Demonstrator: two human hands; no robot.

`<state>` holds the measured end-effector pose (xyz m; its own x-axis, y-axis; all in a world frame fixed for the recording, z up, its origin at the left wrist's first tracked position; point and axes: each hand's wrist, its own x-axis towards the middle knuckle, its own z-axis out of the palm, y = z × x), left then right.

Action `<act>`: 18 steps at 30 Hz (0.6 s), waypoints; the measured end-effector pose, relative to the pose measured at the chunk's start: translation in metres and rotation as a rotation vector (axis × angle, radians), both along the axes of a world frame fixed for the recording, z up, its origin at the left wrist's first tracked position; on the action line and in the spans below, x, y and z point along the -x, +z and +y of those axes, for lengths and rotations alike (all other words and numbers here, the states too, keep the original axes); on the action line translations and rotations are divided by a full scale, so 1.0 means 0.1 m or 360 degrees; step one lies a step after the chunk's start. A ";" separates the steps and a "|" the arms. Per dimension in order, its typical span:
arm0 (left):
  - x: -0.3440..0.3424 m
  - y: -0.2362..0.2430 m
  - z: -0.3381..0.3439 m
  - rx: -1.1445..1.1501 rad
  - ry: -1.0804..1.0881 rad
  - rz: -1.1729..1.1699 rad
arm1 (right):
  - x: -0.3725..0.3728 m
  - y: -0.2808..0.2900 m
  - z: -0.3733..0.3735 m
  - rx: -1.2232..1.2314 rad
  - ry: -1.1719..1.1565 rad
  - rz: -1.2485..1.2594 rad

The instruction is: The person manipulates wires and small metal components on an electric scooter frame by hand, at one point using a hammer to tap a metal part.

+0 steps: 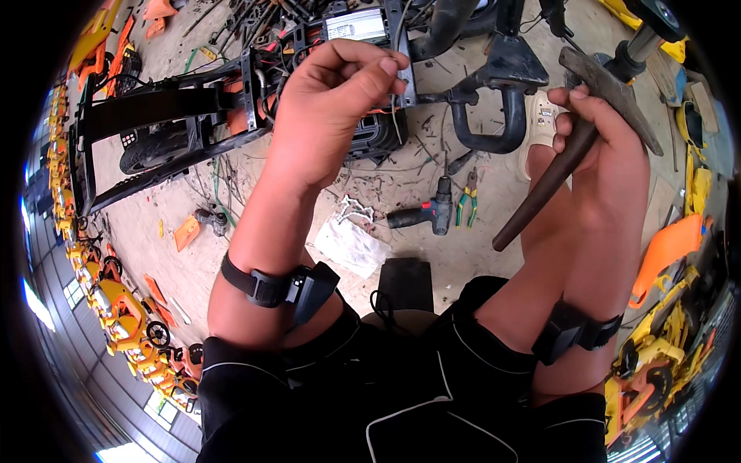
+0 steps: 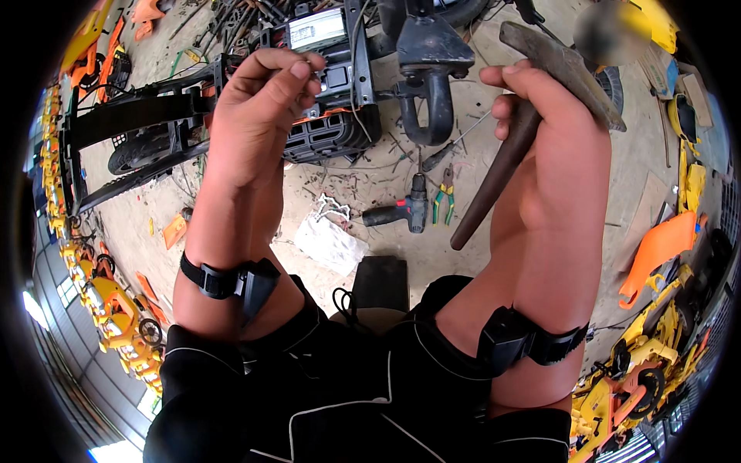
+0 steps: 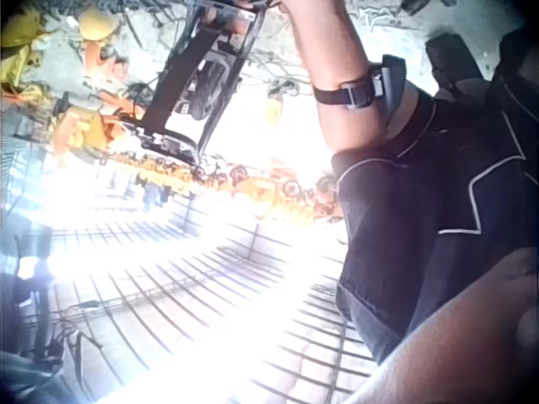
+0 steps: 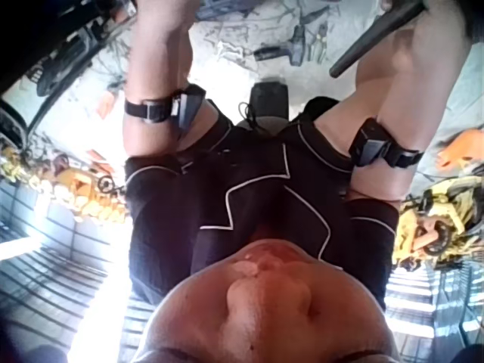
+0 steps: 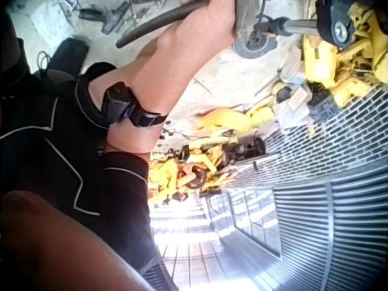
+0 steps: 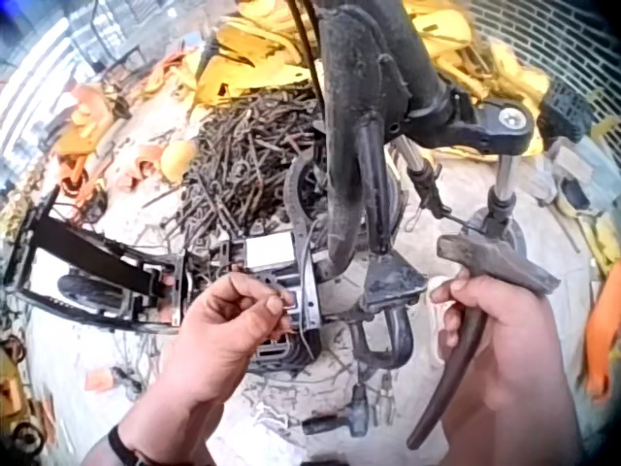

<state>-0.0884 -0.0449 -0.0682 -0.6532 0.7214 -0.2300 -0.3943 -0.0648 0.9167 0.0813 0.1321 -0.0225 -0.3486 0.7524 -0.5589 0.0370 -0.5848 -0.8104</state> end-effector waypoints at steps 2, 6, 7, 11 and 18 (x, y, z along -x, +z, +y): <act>-0.01 0.02 0.00 0.0002 -0.0071 -0.0033 | 0.01 -0.02 -0.02 -0.0005 0.0010 -0.0043; -0.07 0.06 0.00 -0.0044 -0.0146 -0.0091 | 0.02 -0.07 -0.04 -0.0065 0.0118 -0.0054; -0.07 0.07 0.00 -0.0070 -0.0172 -0.0125 | 0.01 -0.08 -0.04 -0.0079 0.0153 -0.0049; -0.10 0.06 0.00 -0.0100 -0.0194 -0.0155 | 0.03 -0.08 -0.04 -0.0054 0.0149 -0.0060; -0.16 0.08 0.07 -0.0108 -0.0193 -0.0188 | -0.04 -0.08 0.02 0.0017 0.0211 -0.0002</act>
<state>-0.0725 -0.0381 -0.0597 -0.5318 0.8097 -0.2482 -0.5077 -0.0703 0.8587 0.0857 0.1344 -0.0301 -0.4440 0.6939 -0.5669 0.1154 -0.5831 -0.8042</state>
